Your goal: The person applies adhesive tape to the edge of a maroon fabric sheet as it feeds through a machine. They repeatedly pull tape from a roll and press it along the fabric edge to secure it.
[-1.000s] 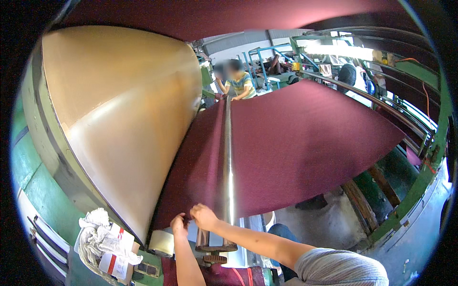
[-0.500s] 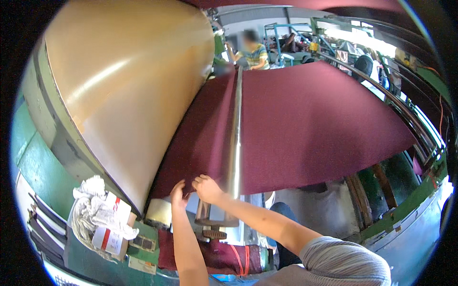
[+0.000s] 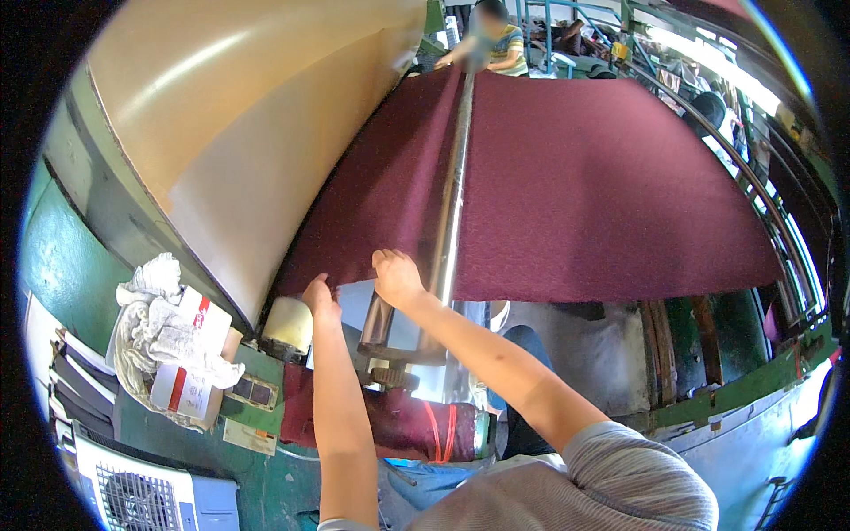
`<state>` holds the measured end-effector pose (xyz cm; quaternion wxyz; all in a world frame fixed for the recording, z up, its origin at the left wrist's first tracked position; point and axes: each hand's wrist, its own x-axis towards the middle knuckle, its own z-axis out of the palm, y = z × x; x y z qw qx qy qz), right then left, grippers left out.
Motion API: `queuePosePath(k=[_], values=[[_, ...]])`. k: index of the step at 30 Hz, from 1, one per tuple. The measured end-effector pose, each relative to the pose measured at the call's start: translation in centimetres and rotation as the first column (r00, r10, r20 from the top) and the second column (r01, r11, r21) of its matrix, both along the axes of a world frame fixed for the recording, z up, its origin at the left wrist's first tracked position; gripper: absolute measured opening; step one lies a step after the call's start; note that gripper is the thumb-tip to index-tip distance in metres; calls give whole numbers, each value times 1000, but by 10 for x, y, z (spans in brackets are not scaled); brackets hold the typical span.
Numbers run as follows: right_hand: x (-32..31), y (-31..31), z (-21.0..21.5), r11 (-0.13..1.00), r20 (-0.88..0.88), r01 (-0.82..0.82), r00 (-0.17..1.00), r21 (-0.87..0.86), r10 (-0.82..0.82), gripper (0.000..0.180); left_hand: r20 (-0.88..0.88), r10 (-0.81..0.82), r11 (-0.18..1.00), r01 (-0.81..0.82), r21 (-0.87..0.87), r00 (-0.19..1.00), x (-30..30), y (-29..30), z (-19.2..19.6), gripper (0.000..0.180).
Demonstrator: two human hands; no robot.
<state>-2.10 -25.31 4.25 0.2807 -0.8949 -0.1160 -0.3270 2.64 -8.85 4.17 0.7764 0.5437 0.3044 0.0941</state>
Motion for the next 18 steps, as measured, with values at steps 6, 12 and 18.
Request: queuePosePath(k=[6,12,18], values=[[-6,9,5,982,67,-161,984,-98,168,18,112,-420,902,401,158,901,3,0,-13,24],[-5,-9,12,977,-12,207,978,52,-207,17,0,-13,996,13,84,1000,-1,-6,-3,14],[-9,7,6,982,34,-147,988,-115,152,11,50,119,993,-120,20,992,8,10,-15,13]])
